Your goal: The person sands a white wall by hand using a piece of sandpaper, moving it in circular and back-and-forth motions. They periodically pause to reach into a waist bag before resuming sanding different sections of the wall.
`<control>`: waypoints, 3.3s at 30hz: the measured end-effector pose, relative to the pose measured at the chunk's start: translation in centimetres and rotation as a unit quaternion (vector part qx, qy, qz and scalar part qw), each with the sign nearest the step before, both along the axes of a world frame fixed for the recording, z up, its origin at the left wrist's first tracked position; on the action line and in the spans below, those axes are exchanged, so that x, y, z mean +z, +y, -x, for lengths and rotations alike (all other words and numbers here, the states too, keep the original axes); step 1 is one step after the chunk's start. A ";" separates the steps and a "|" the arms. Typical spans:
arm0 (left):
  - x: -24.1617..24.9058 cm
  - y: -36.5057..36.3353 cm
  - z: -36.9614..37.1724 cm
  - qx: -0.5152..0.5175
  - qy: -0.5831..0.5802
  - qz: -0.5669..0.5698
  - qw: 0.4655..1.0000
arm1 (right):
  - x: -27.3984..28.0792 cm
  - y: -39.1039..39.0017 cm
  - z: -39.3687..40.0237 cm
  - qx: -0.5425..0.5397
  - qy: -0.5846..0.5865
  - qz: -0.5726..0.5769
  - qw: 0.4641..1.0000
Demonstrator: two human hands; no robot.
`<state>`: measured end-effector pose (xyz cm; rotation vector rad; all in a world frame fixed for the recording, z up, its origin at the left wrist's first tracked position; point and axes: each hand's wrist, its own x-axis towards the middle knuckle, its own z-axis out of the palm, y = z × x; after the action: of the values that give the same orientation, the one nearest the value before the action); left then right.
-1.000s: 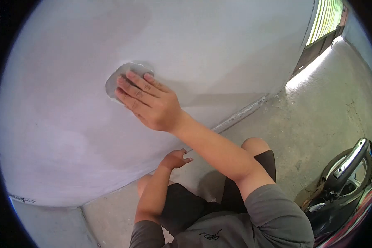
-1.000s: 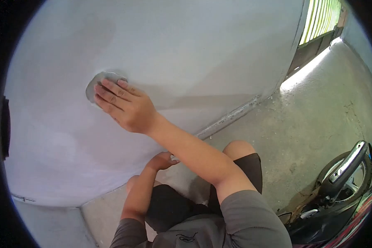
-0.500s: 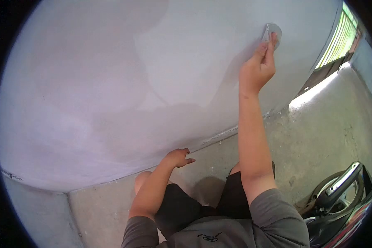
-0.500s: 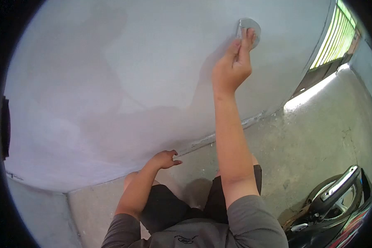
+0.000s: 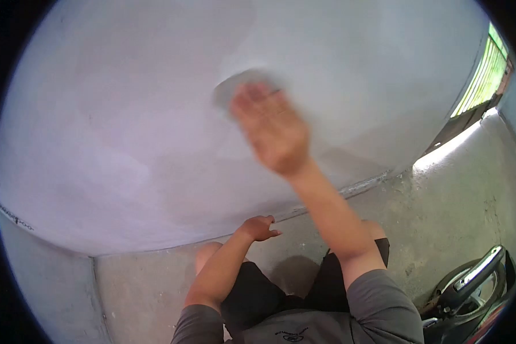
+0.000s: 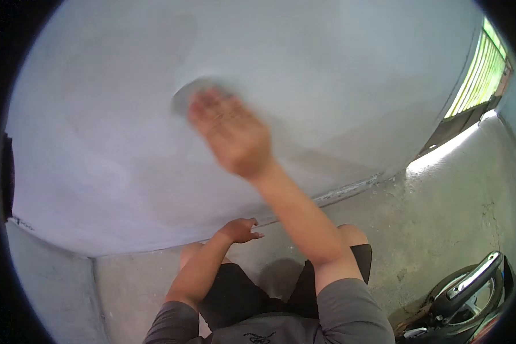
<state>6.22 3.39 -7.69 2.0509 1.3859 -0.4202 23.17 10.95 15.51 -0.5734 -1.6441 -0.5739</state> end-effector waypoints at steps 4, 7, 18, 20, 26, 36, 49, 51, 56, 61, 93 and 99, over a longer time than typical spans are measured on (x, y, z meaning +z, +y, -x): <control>0.6 0.4 0.1 0.007 -0.002 0.013 1.000 | 1.4 3.2 -7.3 -0.062 0.159 -0.041 0.984; -0.1 0.8 0.1 -0.005 0.008 -0.006 1.000 | 0.7 4.2 -12.5 -0.101 0.321 0.012 0.941; -0.5 0.5 -1.0 -0.014 0.025 0.021 0.999 | -1.7 3.5 -7.8 -0.078 0.238 -0.003 0.968; -0.8 0.5 -0.6 -0.019 0.035 0.031 0.999 | -2.2 1.7 -3.4 -0.031 0.136 0.008 0.990; -3.1 0.5 0.6 -0.033 -0.023 0.001 0.999 | -5.3 -2.3 4.7 0.067 -0.033 0.078 0.994; 0.1 0.3 -0.4 0.001 0.015 0.017 1.000 | -0.4 3.1 -6.1 -0.078 0.139 -0.045 0.986; -0.1 0.7 -1.1 -0.022 0.039 0.025 0.999 | -1.5 4.2 -13.8 -0.078 0.471 0.085 0.875; 0.1 0.4 -1.1 -0.021 0.036 0.021 0.999 | -2.2 4.6 -11.5 -0.101 0.377 0.055 0.919; -0.8 0.5 -0.6 -0.026 0.028 0.023 0.999 | -2.3 2.0 -3.4 -0.019 0.149 0.010 0.989; -0.6 0.4 -0.5 -0.010 0.036 0.023 0.999 | -1.9 0.7 -1.9 -0.046 0.097 -0.010 0.994; 0.5 0.3 -0.8 0.019 0.025 0.043 0.999 | 0.2 4.2 -11.2 -0.091 0.293 -0.034 0.951; -1.2 0.9 -0.8 -0.024 0.020 0.013 0.999 | -3.6 5.2 -20.2 -0.074 0.576 0.117 0.806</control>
<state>6.99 4.34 -8.84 2.0688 1.3506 -0.5004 43.36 16.16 11.87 -0.9821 -0.4913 -0.0393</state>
